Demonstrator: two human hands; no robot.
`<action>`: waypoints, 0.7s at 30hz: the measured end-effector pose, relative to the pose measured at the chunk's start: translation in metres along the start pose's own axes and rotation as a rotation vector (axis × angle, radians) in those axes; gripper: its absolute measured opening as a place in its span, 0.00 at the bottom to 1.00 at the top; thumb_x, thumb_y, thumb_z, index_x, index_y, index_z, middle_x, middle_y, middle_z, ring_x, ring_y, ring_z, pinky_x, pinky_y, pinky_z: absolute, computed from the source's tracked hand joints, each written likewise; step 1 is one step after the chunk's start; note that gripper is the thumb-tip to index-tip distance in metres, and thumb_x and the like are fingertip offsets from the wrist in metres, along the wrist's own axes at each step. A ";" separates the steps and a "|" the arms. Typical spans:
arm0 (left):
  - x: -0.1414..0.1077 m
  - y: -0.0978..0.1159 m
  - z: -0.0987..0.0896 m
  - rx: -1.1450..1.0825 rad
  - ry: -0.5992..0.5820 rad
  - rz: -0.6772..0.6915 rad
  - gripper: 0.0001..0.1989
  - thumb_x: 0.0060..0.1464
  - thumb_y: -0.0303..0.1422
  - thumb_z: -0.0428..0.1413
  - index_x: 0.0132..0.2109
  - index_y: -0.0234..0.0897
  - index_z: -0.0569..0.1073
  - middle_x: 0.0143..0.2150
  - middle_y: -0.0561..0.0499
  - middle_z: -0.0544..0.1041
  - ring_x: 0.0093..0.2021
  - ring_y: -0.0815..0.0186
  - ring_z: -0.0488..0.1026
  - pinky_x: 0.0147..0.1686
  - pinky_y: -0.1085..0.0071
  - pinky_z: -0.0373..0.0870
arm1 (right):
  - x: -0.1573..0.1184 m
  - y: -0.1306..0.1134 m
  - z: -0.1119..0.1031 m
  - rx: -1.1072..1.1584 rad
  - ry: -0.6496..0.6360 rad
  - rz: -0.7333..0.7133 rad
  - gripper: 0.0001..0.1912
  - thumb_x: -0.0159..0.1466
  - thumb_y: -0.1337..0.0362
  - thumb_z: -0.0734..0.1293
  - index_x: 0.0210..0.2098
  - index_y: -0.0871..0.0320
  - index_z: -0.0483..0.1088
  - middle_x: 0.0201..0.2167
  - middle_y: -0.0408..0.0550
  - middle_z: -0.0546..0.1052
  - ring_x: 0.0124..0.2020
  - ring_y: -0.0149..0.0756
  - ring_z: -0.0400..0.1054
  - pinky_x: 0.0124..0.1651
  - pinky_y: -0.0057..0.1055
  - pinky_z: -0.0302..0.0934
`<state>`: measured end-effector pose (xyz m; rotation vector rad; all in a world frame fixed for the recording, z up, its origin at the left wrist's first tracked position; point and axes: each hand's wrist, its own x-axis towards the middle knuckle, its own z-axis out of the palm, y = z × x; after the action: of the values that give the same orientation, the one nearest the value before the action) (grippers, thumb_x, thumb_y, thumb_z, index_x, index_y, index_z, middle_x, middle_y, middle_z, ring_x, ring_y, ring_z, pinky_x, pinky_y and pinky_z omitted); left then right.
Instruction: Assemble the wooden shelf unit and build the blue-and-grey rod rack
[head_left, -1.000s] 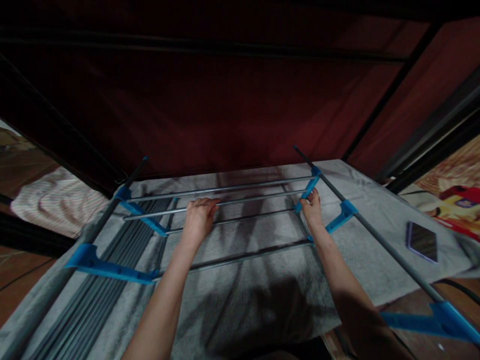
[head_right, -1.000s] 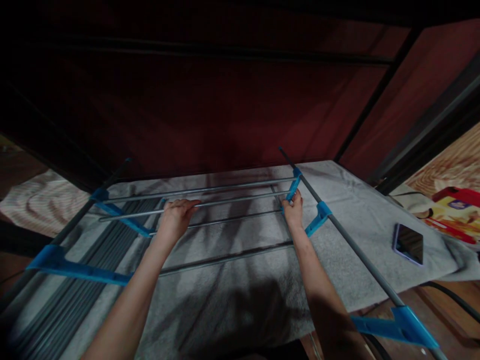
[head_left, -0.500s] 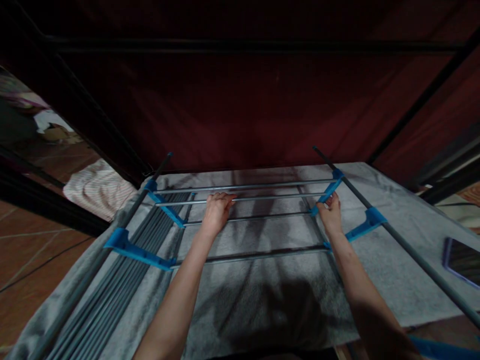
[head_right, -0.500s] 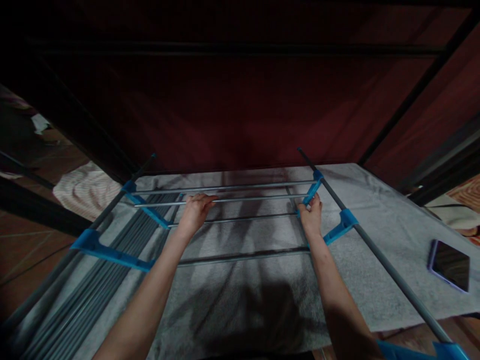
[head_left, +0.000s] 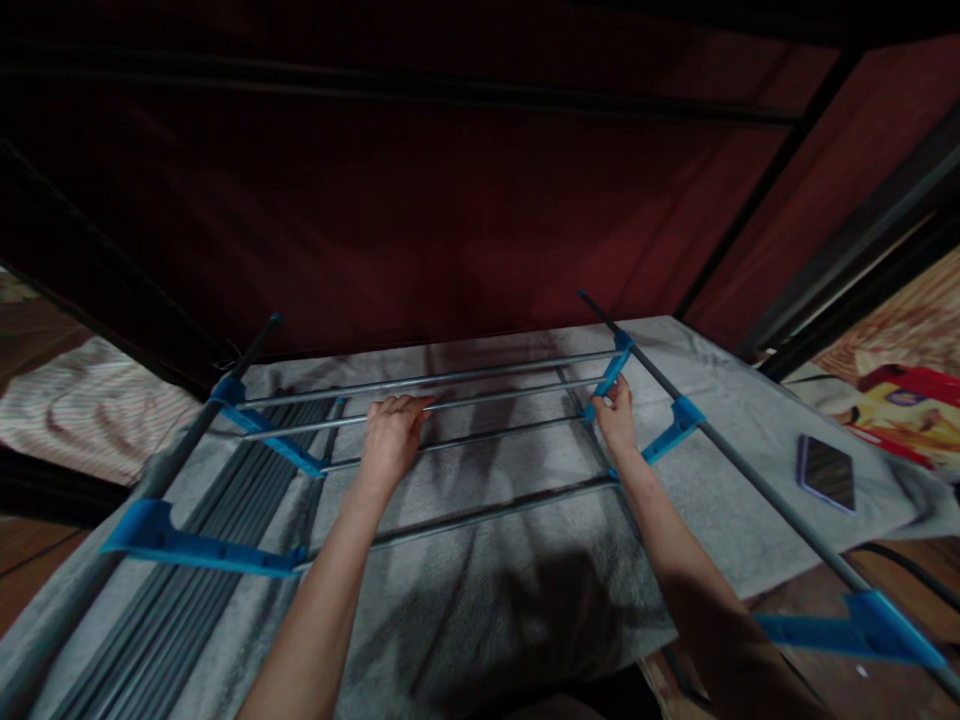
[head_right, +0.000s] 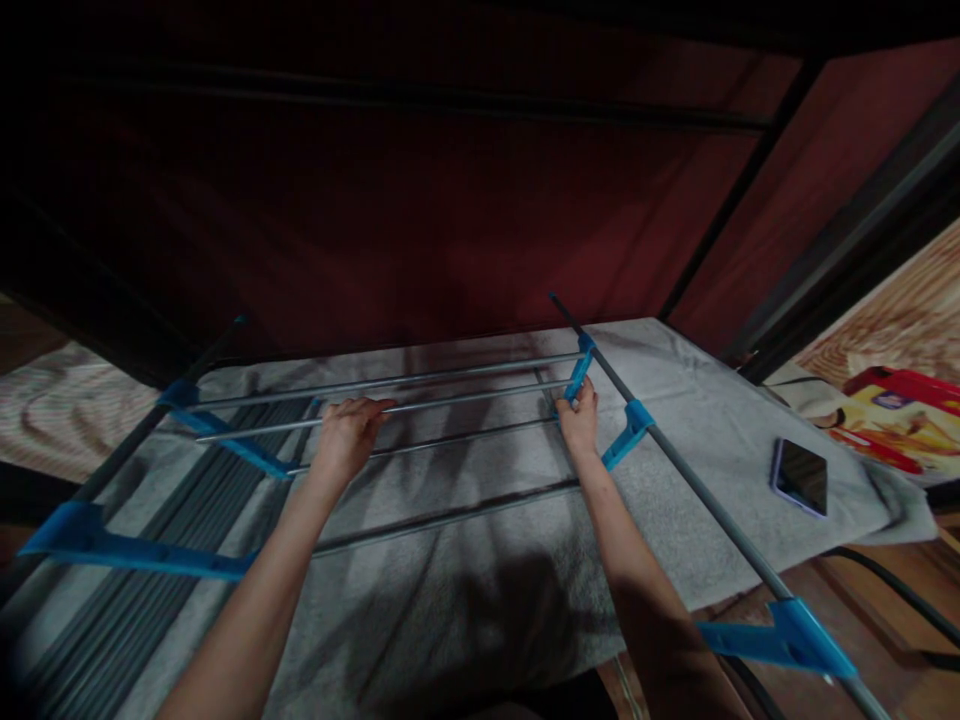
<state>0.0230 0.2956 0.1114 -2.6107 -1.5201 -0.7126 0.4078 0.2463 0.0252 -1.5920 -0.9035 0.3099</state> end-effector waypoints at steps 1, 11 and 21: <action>0.000 0.000 0.000 0.012 0.002 0.006 0.16 0.64 0.33 0.49 0.53 0.40 0.78 0.45 0.43 0.81 0.47 0.53 0.75 0.48 0.59 0.63 | 0.000 0.001 0.000 0.026 0.006 0.006 0.37 0.54 0.59 0.64 0.64 0.49 0.59 0.53 0.50 0.68 0.56 0.42 0.64 0.56 0.43 0.64; -0.011 0.005 -0.006 0.123 0.002 0.073 0.19 0.64 0.29 0.46 0.58 0.38 0.75 0.46 0.41 0.80 0.46 0.53 0.75 0.45 0.59 0.66 | -0.047 -0.026 0.007 -0.173 0.134 -0.285 0.35 0.59 0.67 0.61 0.66 0.56 0.56 0.60 0.58 0.62 0.63 0.48 0.57 0.65 0.52 0.56; -0.013 0.004 0.000 0.142 0.037 0.035 0.19 0.63 0.25 0.47 0.54 0.38 0.77 0.44 0.43 0.80 0.44 0.55 0.75 0.45 0.59 0.65 | -0.092 -0.108 0.085 -0.494 -0.468 -0.961 0.24 0.70 0.71 0.56 0.64 0.56 0.62 0.57 0.54 0.72 0.61 0.44 0.62 0.69 0.51 0.49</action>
<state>0.0212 0.2827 0.1074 -2.5002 -1.4548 -0.6217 0.2514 0.2413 0.0784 -1.3302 -2.1061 -0.2629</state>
